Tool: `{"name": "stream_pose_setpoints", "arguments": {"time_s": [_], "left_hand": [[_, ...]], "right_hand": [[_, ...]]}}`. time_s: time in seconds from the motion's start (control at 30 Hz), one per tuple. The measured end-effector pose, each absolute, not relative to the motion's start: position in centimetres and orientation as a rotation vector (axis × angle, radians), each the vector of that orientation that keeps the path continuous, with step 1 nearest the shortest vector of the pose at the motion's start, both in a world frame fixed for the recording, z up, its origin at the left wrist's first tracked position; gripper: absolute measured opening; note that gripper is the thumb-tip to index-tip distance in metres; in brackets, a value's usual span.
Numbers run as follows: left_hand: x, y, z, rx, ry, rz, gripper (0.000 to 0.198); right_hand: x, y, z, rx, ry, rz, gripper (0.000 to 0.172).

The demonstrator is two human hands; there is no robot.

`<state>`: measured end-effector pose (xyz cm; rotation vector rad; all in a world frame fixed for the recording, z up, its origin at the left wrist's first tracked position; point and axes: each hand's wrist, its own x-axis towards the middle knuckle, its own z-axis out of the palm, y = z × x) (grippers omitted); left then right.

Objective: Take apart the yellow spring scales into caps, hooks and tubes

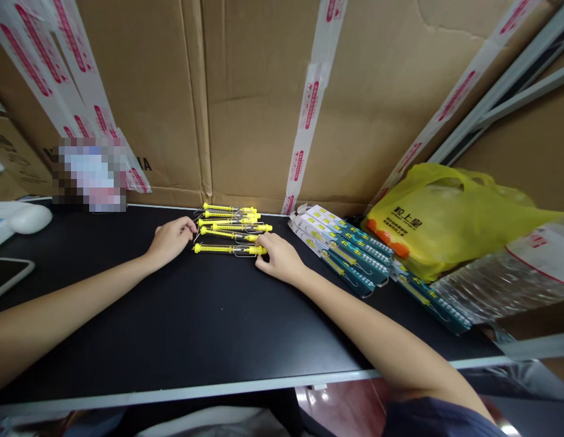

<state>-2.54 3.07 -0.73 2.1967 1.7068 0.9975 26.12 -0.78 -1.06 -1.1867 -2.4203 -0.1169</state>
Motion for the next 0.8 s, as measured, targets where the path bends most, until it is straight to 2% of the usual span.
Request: {"name": "stream_pose_setpoints", "arguments": {"time_s": [0.2, 0.47, 0.67, 0.8], "left_hand": [[-2.2, 1.9, 0.3, 2.432, 1.683, 0.926, 0.027], [0.8, -3.2, 1.4, 2.923, 1.126, 0.722, 0.028], [1.2, -3.7, 1.6, 2.685, 1.172, 0.425, 0.030], [1.0, -3.3, 1.4, 2.761, 1.199, 0.314, 0.021]], "right_hand": [[25.9, -1.1, -0.6, -1.025, -2.501, -0.062, 0.019], [24.9, -2.4, -0.4, -1.001, -2.529, 0.089, 0.021], [24.9, -2.4, -0.6, -1.036, -2.529, 0.097, 0.020], [25.3, -2.1, -0.5, -0.957, -2.537, 0.176, 0.029]]}}
